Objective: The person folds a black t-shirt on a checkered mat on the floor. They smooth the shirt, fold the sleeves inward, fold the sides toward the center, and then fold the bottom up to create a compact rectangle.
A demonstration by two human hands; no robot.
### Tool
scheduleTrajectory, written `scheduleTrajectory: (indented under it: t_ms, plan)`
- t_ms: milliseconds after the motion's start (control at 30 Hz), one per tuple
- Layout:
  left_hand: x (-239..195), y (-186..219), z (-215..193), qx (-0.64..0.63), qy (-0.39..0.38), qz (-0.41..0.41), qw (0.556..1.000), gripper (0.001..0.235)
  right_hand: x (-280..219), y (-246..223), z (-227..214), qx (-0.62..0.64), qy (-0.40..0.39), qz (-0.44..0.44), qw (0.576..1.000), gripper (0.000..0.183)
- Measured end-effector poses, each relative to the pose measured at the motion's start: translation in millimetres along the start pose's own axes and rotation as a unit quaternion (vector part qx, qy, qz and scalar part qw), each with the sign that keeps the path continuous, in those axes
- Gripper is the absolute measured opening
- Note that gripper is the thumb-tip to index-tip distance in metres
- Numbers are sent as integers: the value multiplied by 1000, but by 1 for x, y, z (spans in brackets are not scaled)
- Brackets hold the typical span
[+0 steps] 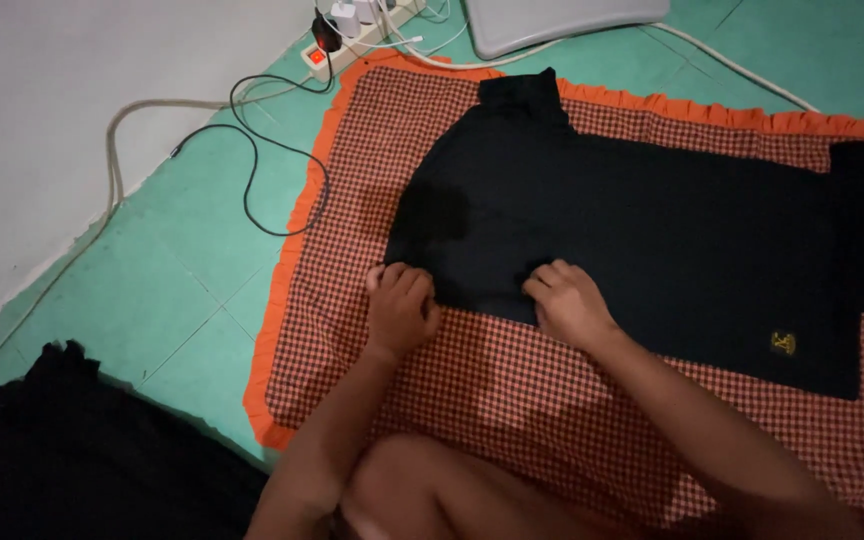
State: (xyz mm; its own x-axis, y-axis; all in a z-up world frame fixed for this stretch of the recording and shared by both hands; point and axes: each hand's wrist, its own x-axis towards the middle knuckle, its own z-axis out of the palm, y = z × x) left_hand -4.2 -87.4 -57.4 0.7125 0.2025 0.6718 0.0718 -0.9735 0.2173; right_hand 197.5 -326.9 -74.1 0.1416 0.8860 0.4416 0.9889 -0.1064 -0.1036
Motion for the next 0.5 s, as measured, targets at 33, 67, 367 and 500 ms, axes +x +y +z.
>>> scheduleTrajectory:
  t_ms: [33, 67, 367, 500]
  plan:
    - [-1, -2, 1, 0, 0, 1, 1000, 9, 4, -2, -7, 0, 1, 0, 1000, 13]
    - [-3, -4, 3, -3, -14, -17, 1000, 10, 9, -5, -13, 15, 3, 12, 1000, 13]
    - [31, 8, 11, 2, -36, -42, 998, 16, 80, -32, -24, 59, 24, 41, 997, 45]
    - [84, 36, 22, -28, -164, 8, 986, 44, 91, -35, -16, 88, -62, 107, 988, 73]
